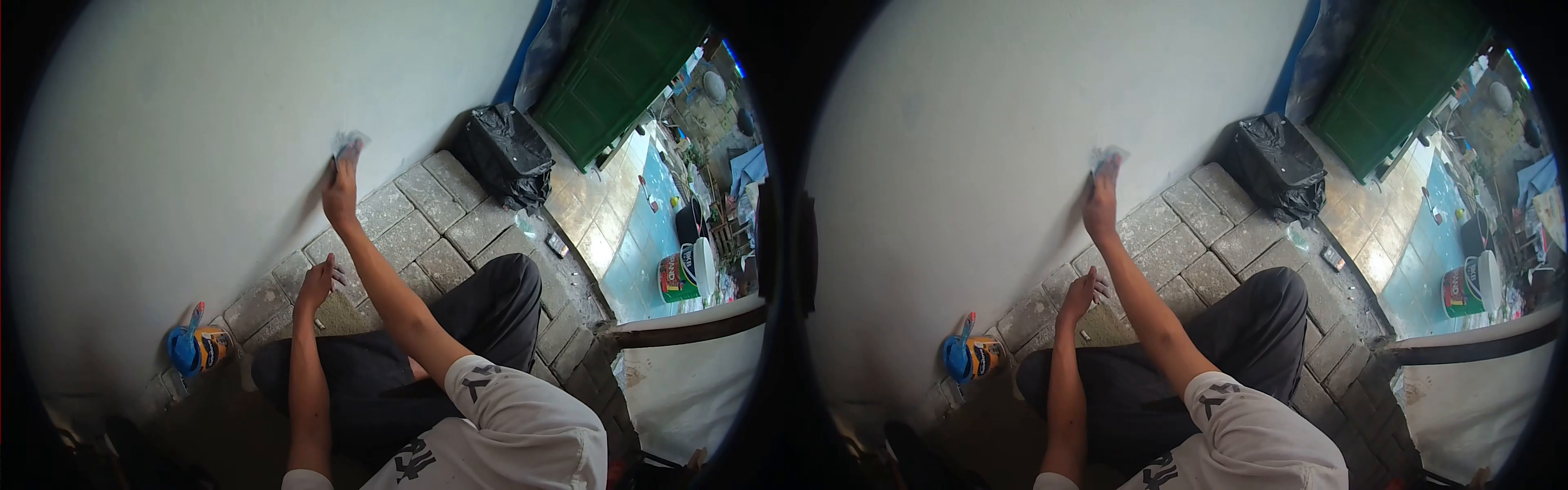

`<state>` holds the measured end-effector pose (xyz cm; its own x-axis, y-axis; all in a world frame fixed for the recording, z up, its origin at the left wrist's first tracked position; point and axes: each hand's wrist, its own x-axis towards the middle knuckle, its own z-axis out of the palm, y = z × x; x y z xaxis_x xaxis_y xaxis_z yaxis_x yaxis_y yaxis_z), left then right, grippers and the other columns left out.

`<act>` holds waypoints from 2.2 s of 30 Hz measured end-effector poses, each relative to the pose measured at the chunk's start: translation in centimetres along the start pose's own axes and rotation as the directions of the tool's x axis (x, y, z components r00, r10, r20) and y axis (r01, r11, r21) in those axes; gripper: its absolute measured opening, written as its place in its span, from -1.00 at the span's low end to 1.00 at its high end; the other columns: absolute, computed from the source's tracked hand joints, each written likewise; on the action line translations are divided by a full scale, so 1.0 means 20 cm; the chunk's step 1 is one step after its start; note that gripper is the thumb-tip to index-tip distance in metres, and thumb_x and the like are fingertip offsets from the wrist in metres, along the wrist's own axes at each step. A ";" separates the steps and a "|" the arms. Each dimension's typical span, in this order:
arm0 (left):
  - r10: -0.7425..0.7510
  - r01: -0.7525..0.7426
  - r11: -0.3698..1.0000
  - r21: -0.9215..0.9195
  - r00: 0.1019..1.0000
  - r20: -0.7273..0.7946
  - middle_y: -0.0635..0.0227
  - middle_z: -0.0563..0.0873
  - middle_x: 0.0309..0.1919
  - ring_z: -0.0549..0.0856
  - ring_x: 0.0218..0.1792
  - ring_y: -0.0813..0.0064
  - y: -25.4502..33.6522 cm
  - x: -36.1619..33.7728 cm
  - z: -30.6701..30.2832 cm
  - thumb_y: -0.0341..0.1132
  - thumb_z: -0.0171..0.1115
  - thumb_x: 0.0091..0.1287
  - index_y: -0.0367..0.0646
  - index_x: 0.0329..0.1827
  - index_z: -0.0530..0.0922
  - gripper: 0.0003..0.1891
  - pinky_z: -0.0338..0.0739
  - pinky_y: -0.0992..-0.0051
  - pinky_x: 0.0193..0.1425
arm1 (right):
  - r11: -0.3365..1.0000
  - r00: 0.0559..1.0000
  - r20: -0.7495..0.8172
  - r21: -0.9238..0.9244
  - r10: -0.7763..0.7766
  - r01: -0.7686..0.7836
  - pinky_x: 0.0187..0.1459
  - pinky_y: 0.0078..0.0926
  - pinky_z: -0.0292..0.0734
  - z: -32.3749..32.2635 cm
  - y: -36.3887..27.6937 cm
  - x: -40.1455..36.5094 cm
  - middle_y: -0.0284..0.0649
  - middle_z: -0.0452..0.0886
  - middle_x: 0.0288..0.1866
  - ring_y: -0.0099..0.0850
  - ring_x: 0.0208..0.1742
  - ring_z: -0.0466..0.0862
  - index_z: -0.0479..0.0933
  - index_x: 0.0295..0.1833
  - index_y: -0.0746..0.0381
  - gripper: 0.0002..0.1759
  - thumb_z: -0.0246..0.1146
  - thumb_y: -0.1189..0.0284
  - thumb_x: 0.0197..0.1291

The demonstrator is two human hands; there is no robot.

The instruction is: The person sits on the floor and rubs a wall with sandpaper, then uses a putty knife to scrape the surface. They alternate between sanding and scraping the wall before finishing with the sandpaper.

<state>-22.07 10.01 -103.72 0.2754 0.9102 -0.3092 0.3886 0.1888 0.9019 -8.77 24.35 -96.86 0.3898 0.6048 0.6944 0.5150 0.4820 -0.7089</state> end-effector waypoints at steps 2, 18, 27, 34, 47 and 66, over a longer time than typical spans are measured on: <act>-0.022 0.023 0.999 -0.026 0.999 0.025 0.33 0.78 -0.49 0.53 -0.59 0.59 -0.03 0.02 0.00 0.23 -0.24 0.67 -0.28 -0.19 0.71 -0.26 0.48 0.47 -0.41 | 0.977 0.976 0.050 -0.020 0.213 -0.212 0.68 -0.15 0.01 -0.02 0.19 -0.19 0.36 0.05 0.67 0.15 0.72 0.01 0.19 0.54 0.57 -0.48 -0.03 0.56 0.58; -0.010 0.010 0.999 -0.045 1.000 0.019 0.31 0.79 -0.49 0.55 -0.59 0.58 0.00 0.01 0.00 0.30 -0.28 0.65 -0.28 -0.20 0.71 -0.19 0.51 0.49 -0.37 | 0.996 0.996 -0.009 0.016 -0.093 0.093 0.68 -0.05 -0.02 -0.03 -0.10 0.21 0.37 0.00 0.68 0.22 0.72 -0.05 0.10 0.58 0.59 -0.41 0.01 0.60 0.55; -0.025 0.026 0.999 -0.044 0.999 0.040 0.29 0.79 -0.48 0.57 -0.58 0.57 -0.05 0.05 0.00 0.30 -0.30 0.65 -0.29 -0.18 0.70 -0.19 0.52 0.48 -0.38 | 0.904 0.933 0.012 0.244 0.359 -0.351 0.66 -0.14 0.01 0.02 -0.18 0.17 0.41 0.07 0.64 0.14 0.71 0.00 0.15 0.57 0.54 -0.46 -0.04 0.48 0.61; -0.022 0.022 0.999 -0.024 1.000 -0.005 0.29 0.79 -0.47 0.58 -0.57 0.56 -0.01 0.01 0.01 0.34 -0.31 0.63 -0.30 -0.18 0.70 -0.16 0.53 0.47 -0.36 | 0.988 0.993 -0.022 0.107 -0.113 0.114 0.67 -0.06 -0.02 -0.02 -0.35 0.29 0.47 -0.03 0.65 0.25 0.71 -0.09 0.10 0.58 0.57 -0.41 -0.01 0.69 0.50; 0.010 -0.009 0.999 -0.051 1.000 0.023 0.30 0.78 -0.49 0.55 -0.60 0.56 -0.07 0.04 0.00 0.32 -0.27 0.63 -0.29 -0.17 0.72 -0.18 0.51 0.47 -0.40 | 0.991 0.997 0.010 0.108 0.076 -0.077 0.65 -0.06 0.06 -0.07 -0.34 0.30 0.41 0.03 0.65 0.25 0.67 0.07 0.15 0.57 0.52 -0.44 0.00 0.60 0.54; -0.031 0.031 0.999 -0.021 0.999 0.011 0.31 0.79 -0.48 0.58 -0.57 0.54 -0.04 0.05 0.00 0.32 -0.33 0.65 -0.29 -0.17 0.70 -0.17 0.55 0.43 -0.33 | 0.993 0.994 -0.102 0.105 -0.040 0.051 0.52 -0.10 0.29 -0.05 -0.51 0.41 0.43 0.29 0.51 0.25 0.57 0.27 0.27 0.47 0.56 -0.53 0.00 0.52 0.59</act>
<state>-22.19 10.80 -104.78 0.2730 0.8997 -0.3406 0.3786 0.2250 0.8978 -9.93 23.78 -83.76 0.4450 0.5169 0.7313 0.4514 0.5758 -0.6816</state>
